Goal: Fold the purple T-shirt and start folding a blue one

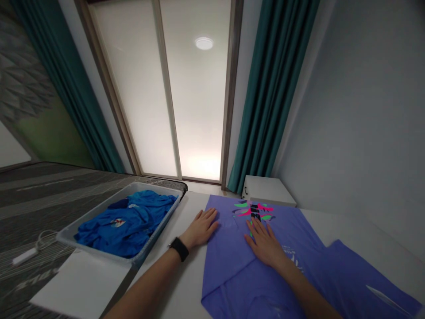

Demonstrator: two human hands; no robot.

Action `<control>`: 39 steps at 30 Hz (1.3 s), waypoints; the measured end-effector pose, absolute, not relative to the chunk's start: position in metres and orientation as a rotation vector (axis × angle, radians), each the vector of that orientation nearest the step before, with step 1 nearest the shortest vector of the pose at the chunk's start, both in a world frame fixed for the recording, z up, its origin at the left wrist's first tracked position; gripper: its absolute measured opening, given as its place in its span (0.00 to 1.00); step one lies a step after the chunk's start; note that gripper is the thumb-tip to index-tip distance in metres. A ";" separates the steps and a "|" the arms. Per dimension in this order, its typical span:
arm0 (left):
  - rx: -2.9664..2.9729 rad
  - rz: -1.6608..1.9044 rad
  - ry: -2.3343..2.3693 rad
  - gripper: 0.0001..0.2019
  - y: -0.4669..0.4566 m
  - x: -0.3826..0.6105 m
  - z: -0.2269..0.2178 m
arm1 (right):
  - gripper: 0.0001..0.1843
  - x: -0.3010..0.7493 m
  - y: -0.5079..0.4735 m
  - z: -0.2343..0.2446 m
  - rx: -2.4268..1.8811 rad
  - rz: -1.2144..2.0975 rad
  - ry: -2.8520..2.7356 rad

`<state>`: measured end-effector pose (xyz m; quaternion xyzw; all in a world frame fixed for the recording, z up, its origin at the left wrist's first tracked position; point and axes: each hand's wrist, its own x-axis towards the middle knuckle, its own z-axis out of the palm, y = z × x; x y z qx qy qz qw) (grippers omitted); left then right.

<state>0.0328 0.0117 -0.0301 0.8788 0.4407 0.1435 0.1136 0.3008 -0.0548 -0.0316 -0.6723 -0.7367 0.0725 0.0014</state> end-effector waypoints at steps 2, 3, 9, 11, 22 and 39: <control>2.547 0.456 1.328 0.26 0.011 0.024 -0.031 | 0.35 0.302 -0.056 -0.031 -2.120 0.229 -2.312; 2.518 0.488 1.350 0.25 0.013 0.019 -0.031 | 0.35 0.302 -0.057 -0.030 -2.126 0.238 -2.315; 2.372 0.819 1.419 0.18 0.019 0.003 -0.022 | 0.35 0.285 -0.066 -0.015 -2.041 0.241 -2.386; 2.357 0.823 1.450 0.16 0.018 0.001 -0.019 | 0.35 0.270 -0.068 -0.008 -1.946 0.244 -2.435; 2.371 0.688 1.417 0.14 0.012 -0.007 -0.018 | 0.31 0.196 -0.056 -0.009 -1.476 0.298 -2.594; 2.493 0.604 1.544 0.10 0.013 -0.006 -0.025 | 0.36 0.198 -0.057 -0.033 -1.535 0.263 -2.554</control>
